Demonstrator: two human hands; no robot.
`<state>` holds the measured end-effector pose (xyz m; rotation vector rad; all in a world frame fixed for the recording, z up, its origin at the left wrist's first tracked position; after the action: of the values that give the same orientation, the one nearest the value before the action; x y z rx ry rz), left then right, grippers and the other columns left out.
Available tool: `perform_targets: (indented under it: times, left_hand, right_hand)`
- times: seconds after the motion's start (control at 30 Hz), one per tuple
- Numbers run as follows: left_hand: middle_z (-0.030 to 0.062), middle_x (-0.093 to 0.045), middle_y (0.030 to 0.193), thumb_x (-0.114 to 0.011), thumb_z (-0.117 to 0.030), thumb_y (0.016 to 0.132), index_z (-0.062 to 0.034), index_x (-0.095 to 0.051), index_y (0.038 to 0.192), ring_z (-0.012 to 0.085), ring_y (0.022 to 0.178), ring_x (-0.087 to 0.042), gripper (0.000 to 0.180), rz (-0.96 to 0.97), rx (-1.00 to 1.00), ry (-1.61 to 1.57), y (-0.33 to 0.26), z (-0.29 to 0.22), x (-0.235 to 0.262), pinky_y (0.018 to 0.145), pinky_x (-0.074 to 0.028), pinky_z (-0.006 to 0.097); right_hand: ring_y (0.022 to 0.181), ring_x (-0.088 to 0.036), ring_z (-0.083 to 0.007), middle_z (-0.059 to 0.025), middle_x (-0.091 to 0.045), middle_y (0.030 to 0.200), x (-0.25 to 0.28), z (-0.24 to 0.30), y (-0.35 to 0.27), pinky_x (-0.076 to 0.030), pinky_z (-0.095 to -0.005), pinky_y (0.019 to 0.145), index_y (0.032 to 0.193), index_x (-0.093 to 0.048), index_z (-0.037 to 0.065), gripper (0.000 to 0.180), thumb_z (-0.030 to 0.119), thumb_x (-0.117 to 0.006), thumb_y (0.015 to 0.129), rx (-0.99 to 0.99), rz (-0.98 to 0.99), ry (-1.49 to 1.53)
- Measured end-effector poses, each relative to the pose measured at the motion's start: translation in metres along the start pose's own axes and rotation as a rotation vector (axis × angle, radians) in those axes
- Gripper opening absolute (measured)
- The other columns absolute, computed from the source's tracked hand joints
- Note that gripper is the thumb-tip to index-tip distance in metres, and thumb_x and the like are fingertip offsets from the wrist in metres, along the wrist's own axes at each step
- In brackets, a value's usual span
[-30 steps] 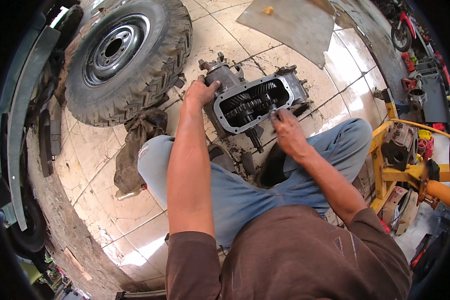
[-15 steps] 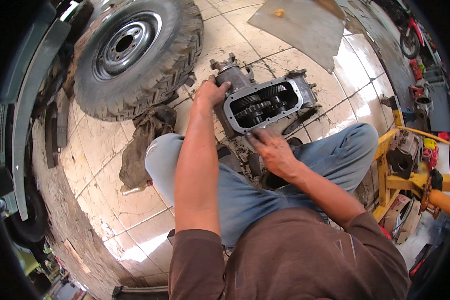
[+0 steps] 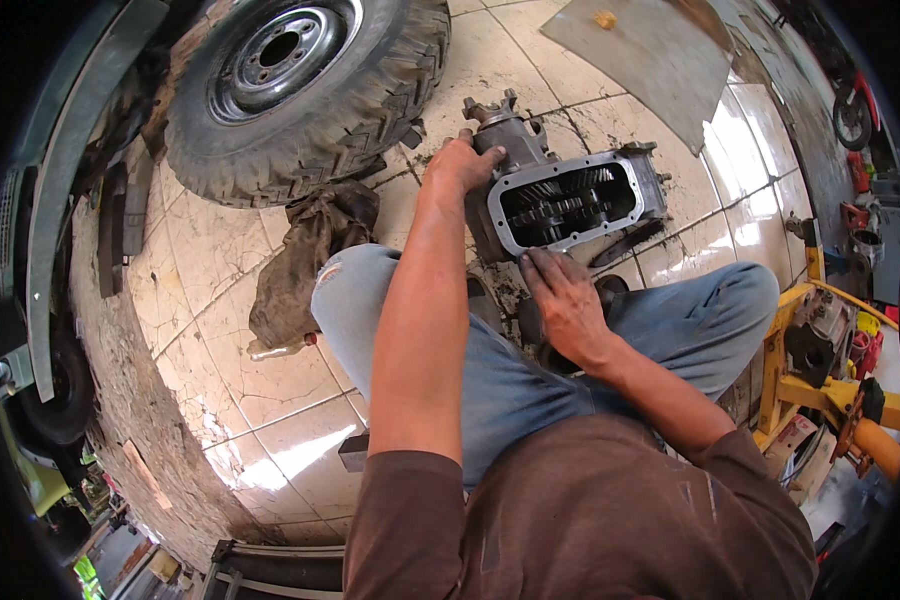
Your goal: The person sits on the floor and works on a disassembled mechanical housing, likely a differential or gearbox. They repeatedly rotate the internal gears by hand and wipe the interior surfaces with a cloth.
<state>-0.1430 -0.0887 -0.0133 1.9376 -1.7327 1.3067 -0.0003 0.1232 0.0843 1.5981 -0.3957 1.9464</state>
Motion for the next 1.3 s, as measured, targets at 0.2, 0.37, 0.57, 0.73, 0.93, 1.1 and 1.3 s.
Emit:
perform_targets:
  times: [0.2, 0.37, 0.57, 0.73, 0.93, 1.1, 1.3]
  left_hand:
    - [0.0324, -0.063, 0.131, -0.066, -0.057, 0.09, 0.0056, -0.053, 0.142, 0.0423, 0.126, -0.061, 0.082, 0.078, 0.02, -0.022, 0.002, 0.0, 0.0, 0.107, -0.047, 0.045]
    - [0.0328, -0.063, 0.13, -0.065, -0.057, 0.09, 0.0066, -0.052, 0.142, 0.0426, 0.126, -0.061, 0.083, 0.055, -0.003, -0.014, 0.003, 0.001, -0.002, 0.108, -0.047, 0.045]
    - [0.0339, -0.061, 0.133, -0.064, -0.057, 0.091, 0.0083, -0.051, 0.142, 0.0433, 0.127, -0.06, 0.084, 0.069, -0.015, 0.014, 0.001, -0.006, -0.001, 0.108, -0.046, 0.045]
    - [0.0359, -0.061, 0.131, -0.064, -0.057, 0.091, 0.0089, -0.048, 0.144, 0.0426, 0.127, -0.06, 0.086, 0.055, -0.024, 0.018, 0.003, -0.003, -0.001, 0.108, -0.046, 0.045]
    - [0.0355, -0.055, 0.14, -0.062, -0.055, 0.093, 0.0086, -0.044, 0.148, 0.0423, 0.135, -0.054, 0.087, 0.047, -0.013, 0.042, 0.003, -0.003, -0.004, 0.112, -0.043, 0.044]
    - [0.0302, -0.057, 0.141, -0.061, -0.061, 0.091, 0.0006, -0.04, 0.154, 0.042, 0.132, -0.056, 0.09, 0.068, 0.002, 0.05, 0.005, 0.0, -0.004, 0.111, -0.044, 0.045]
    - [0.031, -0.058, 0.139, -0.062, -0.055, 0.092, 0.0018, -0.047, 0.148, 0.0423, 0.131, -0.057, 0.081, 0.071, 0.012, 0.007, -0.002, -0.004, -0.001, 0.11, -0.045, 0.045]
  right_hand:
    - [0.124, -0.052, -0.0289, -0.016, -0.057, 0.134, -0.012, 0.012, 0.031, -0.041, -0.0411, 0.103, 0.13, -0.062, -0.004, 0.05, 0.012, -0.058, 0.083, 0.006, -0.042, -0.156]
    - [0.113, -0.054, -0.0293, -0.0153, -0.058, 0.117, -0.014, 0.014, 0.043, -0.043, -0.0411, 0.096, 0.126, -0.062, -0.005, 0.048, 0.012, -0.06, 0.081, -0.061, 0.05, -0.066]
    - [0.106, -0.055, -0.03, -0.0138, -0.057, 0.109, -0.005, 0.006, 0.018, -0.046, -0.0406, 0.089, 0.119, -0.064, -0.005, 0.043, 0.01, -0.061, 0.078, 0.009, -0.02, -0.048]
    - [0.113, -0.056, -0.0307, -0.0152, -0.059, 0.116, -0.018, 0.004, 0.038, -0.046, -0.0414, 0.094, 0.128, -0.061, -0.007, 0.051, 0.011, -0.061, 0.08, -0.026, 0.115, -0.011]
    - [0.117, -0.058, -0.0329, -0.0175, -0.061, 0.122, -0.005, -0.036, -0.018, -0.046, -0.043, 0.1, 0.132, -0.06, -0.007, 0.051, 0.008, -0.057, 0.084, -0.029, 0.004, -0.025]
    - [0.114, -0.059, -0.0346, -0.0185, -0.06, 0.117, 0.003, -0.087, -0.029, -0.049, -0.0438, 0.096, 0.131, -0.059, -0.007, 0.049, 0.005, -0.056, 0.083, -0.14, -0.009, -0.113]
    - [0.111, -0.059, -0.036, -0.0178, -0.058, 0.114, 0.004, -0.157, -0.042, -0.05, -0.0446, 0.093, 0.128, -0.062, -0.003, 0.043, 0.002, -0.055, 0.086, -0.292, -0.041, -0.147]
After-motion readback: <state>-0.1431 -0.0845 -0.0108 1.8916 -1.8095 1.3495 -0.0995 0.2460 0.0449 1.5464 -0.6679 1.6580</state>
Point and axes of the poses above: each hand's wrist, its own y-axis towards the middle knuckle, its own x-axis out of the back of the hand, z = x × y, the point moved 7 cm from there along y, towards the middle knuckle
